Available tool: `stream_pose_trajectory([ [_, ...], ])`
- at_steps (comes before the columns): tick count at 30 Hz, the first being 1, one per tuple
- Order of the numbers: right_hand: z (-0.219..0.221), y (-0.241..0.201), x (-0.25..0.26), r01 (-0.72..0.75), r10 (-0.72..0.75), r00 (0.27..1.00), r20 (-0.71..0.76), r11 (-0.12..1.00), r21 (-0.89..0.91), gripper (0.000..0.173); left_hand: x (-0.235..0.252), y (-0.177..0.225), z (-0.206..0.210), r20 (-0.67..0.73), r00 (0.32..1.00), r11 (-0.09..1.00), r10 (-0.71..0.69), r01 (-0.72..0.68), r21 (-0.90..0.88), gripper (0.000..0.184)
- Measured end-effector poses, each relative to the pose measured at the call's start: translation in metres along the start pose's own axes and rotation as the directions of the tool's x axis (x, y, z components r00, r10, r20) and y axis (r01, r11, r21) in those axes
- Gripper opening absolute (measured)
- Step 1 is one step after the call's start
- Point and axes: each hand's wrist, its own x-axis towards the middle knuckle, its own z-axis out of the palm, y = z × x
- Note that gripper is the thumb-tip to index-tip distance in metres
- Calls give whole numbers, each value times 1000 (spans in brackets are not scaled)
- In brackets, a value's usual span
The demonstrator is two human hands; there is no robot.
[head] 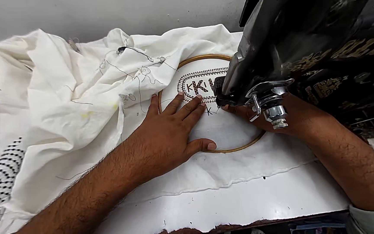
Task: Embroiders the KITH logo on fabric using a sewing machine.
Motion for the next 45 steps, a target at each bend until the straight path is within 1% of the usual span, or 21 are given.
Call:
stream_pose_trajectory([
  [3, -4, -3, 0, -24, 23, 999, 44, 1000, 2, 57, -1, 1, 0, 8, 1000, 1000, 6, -6, 6, 88],
  [8, -8, -7, -4, -60, 59, 996, 69, 998, 16, 63, -4, 3, -1, 2, 1000, 1000, 19, -19, -8, 88],
  [12, -12, -12, -6, -95, 94, 989, 116, 996, 4, 66, -5, 5, -3, 29, 999, 1000, 20, -20, 1, 89],
  [18, -14, -15, -8, -114, 116, 983, 143, 993, -21, 71, -8, 6, -4, 47, 999, 1000, 28, -29, 10, 90],
  [21, -16, -17, -9, -124, 128, 980, 156, 992, -34, 70, -9, 7, -4, 42, 998, 999, 41, -42, 20, 89],
  [26, -19, -19, -9, -149, 156, 966, 205, 988, -49, 72, -9, 8, -5, 52, 998, 999, 41, -41, 13, 89],
  [31, -13, -15, -9, -109, 111, 985, 132, 994, -23, 72, -8, 6, -3, 35, 998, 999, 44, -44, 6, 89],
  [39, -11, -12, -6, -85, 87, 990, 115, 996, -23, 70, -5, 3, -3, 35, 999, 999, 30, -29, -15, 87],
  [45, -1, -6, -2, -58, 59, 997, 48, 998, -26, 69, -2, 1, -2, 26, 999, 1000, 26, -26, -18, 87],
])
